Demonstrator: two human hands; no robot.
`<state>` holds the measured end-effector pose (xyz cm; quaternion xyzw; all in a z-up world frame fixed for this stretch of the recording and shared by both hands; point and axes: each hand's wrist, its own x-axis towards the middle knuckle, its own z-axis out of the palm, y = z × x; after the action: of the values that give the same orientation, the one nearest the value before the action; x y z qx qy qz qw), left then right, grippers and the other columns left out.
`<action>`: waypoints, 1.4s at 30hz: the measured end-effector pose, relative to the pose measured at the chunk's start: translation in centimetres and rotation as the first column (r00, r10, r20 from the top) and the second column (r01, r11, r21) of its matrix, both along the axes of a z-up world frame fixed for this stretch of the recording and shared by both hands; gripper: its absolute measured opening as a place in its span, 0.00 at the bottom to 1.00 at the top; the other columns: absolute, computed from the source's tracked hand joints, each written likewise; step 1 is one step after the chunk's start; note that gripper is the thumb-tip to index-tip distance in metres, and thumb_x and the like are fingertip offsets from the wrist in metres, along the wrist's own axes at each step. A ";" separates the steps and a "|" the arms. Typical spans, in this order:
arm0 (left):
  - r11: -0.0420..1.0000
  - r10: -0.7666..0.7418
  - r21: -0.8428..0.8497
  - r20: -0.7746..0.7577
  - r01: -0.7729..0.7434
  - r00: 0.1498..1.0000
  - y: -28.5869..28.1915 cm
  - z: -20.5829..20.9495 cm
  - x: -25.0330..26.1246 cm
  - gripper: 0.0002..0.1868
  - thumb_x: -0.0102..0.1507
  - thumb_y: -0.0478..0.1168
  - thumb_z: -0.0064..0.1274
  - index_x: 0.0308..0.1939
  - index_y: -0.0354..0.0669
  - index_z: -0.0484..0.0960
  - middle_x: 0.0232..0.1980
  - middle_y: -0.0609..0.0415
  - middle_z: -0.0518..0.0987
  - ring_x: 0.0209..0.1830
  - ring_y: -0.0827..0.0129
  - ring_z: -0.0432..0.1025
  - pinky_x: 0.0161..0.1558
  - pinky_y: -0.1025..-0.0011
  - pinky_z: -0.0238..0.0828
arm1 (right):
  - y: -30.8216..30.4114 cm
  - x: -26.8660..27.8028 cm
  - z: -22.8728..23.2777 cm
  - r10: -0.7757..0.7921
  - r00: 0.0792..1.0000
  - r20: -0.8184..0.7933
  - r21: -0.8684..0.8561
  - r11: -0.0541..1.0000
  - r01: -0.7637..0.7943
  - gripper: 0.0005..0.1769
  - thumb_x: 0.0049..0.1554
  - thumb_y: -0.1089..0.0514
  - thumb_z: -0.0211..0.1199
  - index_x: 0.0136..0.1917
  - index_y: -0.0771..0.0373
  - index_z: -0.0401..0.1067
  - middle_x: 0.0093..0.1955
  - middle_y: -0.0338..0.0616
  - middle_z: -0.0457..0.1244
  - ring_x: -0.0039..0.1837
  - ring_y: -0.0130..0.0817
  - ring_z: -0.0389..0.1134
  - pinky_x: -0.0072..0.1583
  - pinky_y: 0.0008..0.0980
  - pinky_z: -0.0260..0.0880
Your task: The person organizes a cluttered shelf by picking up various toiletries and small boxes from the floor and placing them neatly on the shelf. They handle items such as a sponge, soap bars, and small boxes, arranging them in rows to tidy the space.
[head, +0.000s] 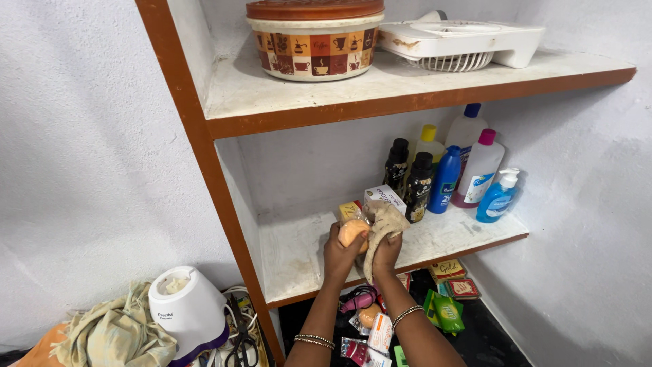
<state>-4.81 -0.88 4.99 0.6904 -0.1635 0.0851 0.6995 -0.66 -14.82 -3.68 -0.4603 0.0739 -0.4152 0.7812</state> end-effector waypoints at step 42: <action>0.885 0.423 -0.372 0.386 -0.282 0.820 0.2 -4.4 0.4 0.30 0.75 0.46 0.45 0.73 0.30 0.55 0.66 0.33 0.64 0.66 0.46 0.66 0.65 0.56 0.65 | 4.7 -6.8 7.8 0.134 0.979 -0.154 -0.674 0.710 -0.204 0.32 0.56 0.69 0.51 0.74 0.62 0.56 0.66 0.54 0.62 0.67 0.48 0.66 0.67 0.42 0.66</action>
<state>-4.44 -0.67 0.61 0.5556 -0.1760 0.3977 0.7087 -7.50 -10.09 4.13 -0.7401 -0.0908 -0.3177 0.5857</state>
